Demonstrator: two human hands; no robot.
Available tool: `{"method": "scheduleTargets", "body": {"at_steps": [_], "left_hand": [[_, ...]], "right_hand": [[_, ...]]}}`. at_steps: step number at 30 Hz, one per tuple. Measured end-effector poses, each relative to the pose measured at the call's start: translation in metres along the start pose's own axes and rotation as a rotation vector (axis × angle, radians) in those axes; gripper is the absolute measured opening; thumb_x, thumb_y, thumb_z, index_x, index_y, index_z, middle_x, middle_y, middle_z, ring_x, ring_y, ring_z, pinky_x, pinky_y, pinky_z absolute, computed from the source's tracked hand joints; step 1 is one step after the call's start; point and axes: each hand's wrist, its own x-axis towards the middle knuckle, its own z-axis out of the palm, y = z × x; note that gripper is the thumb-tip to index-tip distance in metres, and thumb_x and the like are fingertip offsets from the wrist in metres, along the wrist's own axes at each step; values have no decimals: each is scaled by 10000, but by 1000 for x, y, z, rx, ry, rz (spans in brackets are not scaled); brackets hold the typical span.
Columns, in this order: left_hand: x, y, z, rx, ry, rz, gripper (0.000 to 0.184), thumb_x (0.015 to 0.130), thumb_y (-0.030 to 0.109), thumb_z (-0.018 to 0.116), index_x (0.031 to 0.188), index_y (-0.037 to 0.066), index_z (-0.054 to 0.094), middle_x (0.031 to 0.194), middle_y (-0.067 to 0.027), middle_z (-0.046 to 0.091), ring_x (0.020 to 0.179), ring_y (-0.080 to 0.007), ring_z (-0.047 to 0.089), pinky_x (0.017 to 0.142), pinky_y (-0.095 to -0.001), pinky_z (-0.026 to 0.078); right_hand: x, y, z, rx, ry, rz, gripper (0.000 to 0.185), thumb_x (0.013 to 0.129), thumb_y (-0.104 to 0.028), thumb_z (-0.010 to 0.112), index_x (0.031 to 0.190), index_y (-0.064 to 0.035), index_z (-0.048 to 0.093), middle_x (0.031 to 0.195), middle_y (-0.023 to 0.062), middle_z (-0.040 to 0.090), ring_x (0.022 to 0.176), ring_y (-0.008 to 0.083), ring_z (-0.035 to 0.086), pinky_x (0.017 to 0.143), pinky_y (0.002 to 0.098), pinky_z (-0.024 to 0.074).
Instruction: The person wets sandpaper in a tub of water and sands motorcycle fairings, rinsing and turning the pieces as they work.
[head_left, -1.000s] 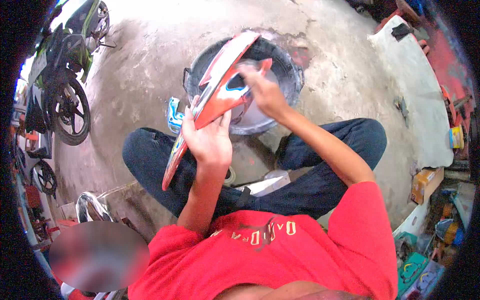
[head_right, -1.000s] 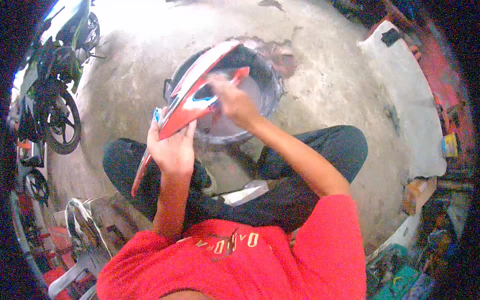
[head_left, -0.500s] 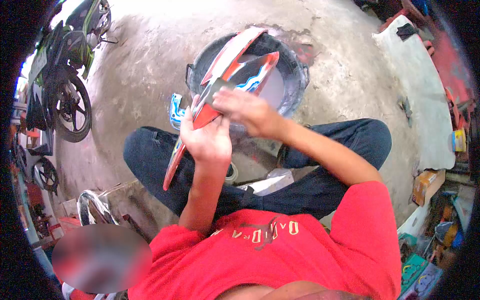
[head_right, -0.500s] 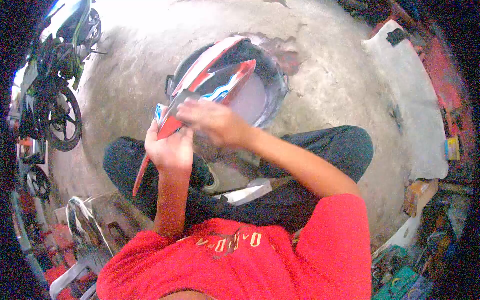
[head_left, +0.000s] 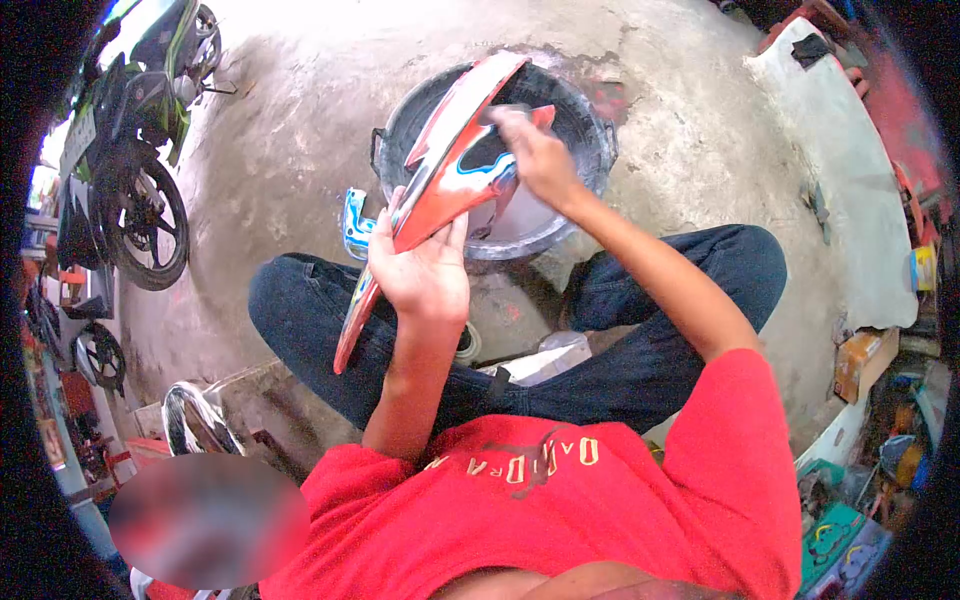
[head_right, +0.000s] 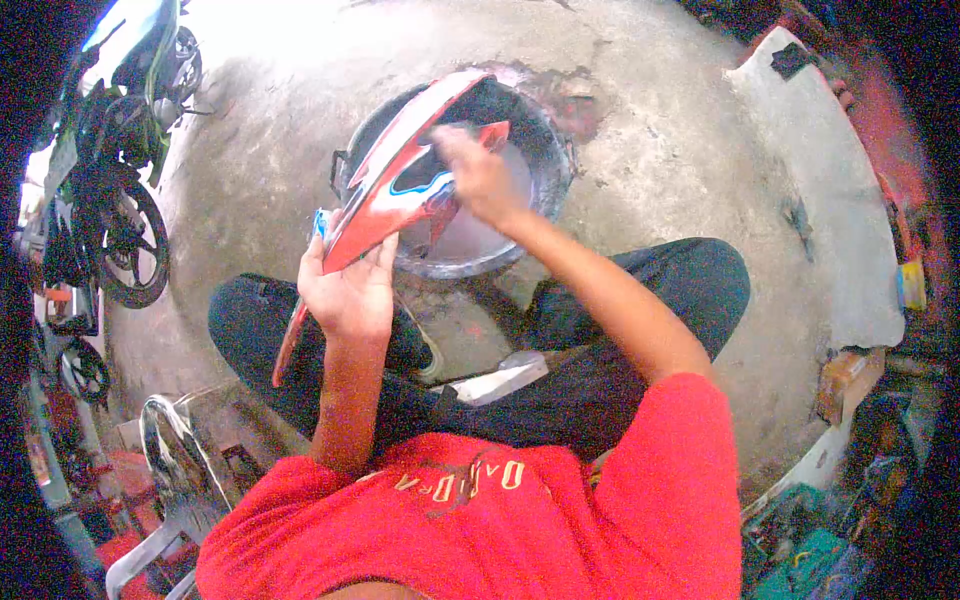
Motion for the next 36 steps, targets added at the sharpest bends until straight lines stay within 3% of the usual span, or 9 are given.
{"method": "scheduleTargets", "body": {"at_steps": [2, 6, 9, 12, 18, 23, 26, 33, 36], "left_hand": [[0, 0, 2, 6, -2, 16, 411, 1020, 314, 382, 1308, 35, 469, 1356, -208, 550, 1275, -381, 528, 1110, -559, 384], [4, 3, -2, -10, -21, 30, 419, 1019, 321, 386, 1308, 30, 468, 1366, -209, 544, 1281, -383, 523, 1111, -559, 382], [2, 5, -2, -20, -25, -5, 421, 1020, 324, 378, 1310, 32, 469, 1379, -202, 540, 1306, -380, 502, 1122, -556, 369], [0, 4, 2, -2, 15, -1, 413, 1020, 315, 377, 1308, 33, 471, 1375, -209, 540, 1298, -378, 510, 1124, -559, 366], [5, 8, -3, -24, -22, 9, 419, 1015, 316, 385, 1303, 23, 465, 1372, -215, 536, 1301, -374, 505, 1124, -564, 366], [2, 10, 1, -15, -2, -5, 427, 1011, 313, 387, 1299, 9, 472, 1368, -224, 535, 1296, -383, 507, 1124, -567, 366], [0, 12, 0, 9, -48, 5, 435, 1011, 314, 380, 1299, 0, 470, 1372, -229, 531, 1297, -387, 505, 1126, -567, 362], [1, 17, 1, 26, -52, 10, 475, 1017, 319, 355, 1345, -16, 432, 1381, -235, 522, 1308, -396, 493, 1134, -556, 355], [-2, 14, 8, 49, -23, 5, 484, 1017, 317, 346, 1358, -19, 419, 1385, -237, 519, 1315, -403, 486, 1137, -553, 353]], "right_hand": [[1, 14, -4, -34, 12, 292, 371, 1001, -92, 453, 1354, -50, 562, 1388, 186, 561, 1289, 326, 546, 1079, 423, 433], [-21, -85, -5, 59, -209, -381, 367, 1032, -138, 420, 1356, -35, 557, 1410, 189, 541, 1340, 353, 489, 1106, 426, 399], [-15, -48, -4, 11, -178, -342, 365, 1032, -132, 427, 1356, -17, 552, 1412, 191, 537, 1363, 357, 461, 1124, 427, 374], [1, 5, 3, -40, 44, 251, 384, 996, -108, 487, 1363, -9, 544, 1414, 192, 536, 1357, 352, 470, 1129, 430, 372], [-12, -78, -7, 77, -267, -447, 417, 968, -86, 516, 1379, -22, 541, 1427, 186, 528, 1355, 361, 472, 1135, 445, 368], [2, 32, -12, -18, -13, 384, 375, 1045, -204, 430, 1334, -14, 574, 1357, 206, 582, 1304, 331, 528, 1105, 380, 397], [-9, 14, -9, -44, 58, 433, 400, 1051, -250, 420, 1342, -17, 565, 1343, 207, 592, 1280, 339, 546, 1089, 374, 411], [-21, -16, -1, -38, -59, -266, 381, 1006, -105, 486, 1370, -2, 537, 1380, 214, 557, 1332, 341, 502, 1118, 424, 380], [-4, 38, -10, 11, 17, 408, 388, 995, -87, 492, 1373, -14, 540, 1389, 209, 552, 1344, 340, 491, 1128, 430, 371]]}}
